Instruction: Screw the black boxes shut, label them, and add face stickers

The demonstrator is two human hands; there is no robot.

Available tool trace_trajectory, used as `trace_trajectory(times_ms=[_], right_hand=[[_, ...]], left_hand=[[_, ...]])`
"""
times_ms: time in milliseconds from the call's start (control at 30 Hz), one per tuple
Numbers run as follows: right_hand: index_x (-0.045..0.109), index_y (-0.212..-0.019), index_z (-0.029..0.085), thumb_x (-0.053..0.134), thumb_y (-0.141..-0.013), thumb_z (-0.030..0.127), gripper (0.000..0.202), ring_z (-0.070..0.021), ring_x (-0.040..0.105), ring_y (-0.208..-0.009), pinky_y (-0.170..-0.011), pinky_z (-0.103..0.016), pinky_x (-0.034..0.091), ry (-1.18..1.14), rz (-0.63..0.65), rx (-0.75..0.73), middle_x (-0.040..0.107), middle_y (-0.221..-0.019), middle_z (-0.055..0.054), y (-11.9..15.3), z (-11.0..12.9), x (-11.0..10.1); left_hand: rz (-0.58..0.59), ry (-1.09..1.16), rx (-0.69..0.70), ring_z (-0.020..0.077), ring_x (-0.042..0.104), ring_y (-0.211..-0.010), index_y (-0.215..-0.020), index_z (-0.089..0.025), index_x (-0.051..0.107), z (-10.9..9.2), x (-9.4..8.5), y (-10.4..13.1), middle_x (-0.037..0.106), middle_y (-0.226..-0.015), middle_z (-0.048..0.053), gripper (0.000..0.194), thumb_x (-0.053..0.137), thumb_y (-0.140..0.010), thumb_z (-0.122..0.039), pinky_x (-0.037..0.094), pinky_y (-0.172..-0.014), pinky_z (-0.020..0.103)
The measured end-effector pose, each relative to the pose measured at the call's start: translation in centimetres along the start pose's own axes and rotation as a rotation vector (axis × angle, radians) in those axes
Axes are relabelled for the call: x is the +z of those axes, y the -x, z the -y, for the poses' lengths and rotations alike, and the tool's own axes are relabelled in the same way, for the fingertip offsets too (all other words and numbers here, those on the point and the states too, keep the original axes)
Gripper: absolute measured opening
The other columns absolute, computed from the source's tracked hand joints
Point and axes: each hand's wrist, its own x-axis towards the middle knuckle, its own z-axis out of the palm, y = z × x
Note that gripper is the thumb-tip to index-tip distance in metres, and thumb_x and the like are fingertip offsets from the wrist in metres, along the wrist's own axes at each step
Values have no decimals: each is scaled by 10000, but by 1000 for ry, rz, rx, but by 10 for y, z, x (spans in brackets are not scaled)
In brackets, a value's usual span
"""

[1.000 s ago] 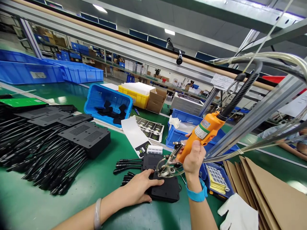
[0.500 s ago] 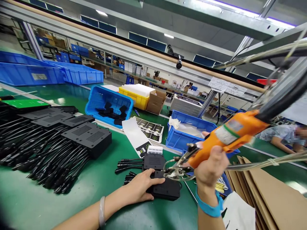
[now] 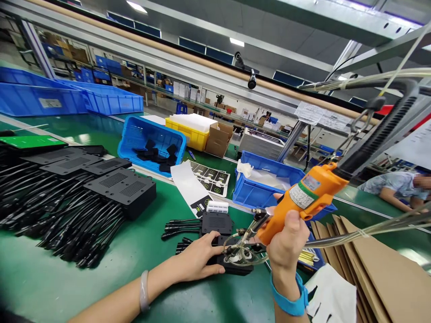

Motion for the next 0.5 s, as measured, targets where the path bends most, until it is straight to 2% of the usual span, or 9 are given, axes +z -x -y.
trace_trajectory(times_ms=[200,367,500], right_hand=[[673,-900,186,511,-817,551,408,-156,500,-444,-360,-279,382,9,25,-46,582,-612,-19,10,-6,-1],[653,-908,175,549,-781,566,424,-169,511,-457,-370,-286,387,-3,-1,-71,602,-625,-44,19,-11,-3],[612,-927,184,514,-741,579,448,-166,475,-406,-353,-294,374,-32,23,-55,536,-573,-1,24,-6,-6]], left_hand=[[0,-1,10,374,563,-1220,-1404,-320,547,-2,1,-1,435,-1393,155,574,720,-873,-454,499,-1004,489],[-9,-15,7,357,600,-1150,-1395,-322,555,0,4,-3,472,-1321,142,578,727,-863,-468,517,-974,474],[-29,-20,12,350,606,-1138,-1387,-328,562,3,7,-2,476,-1309,134,585,737,-851,-481,519,-966,464]])
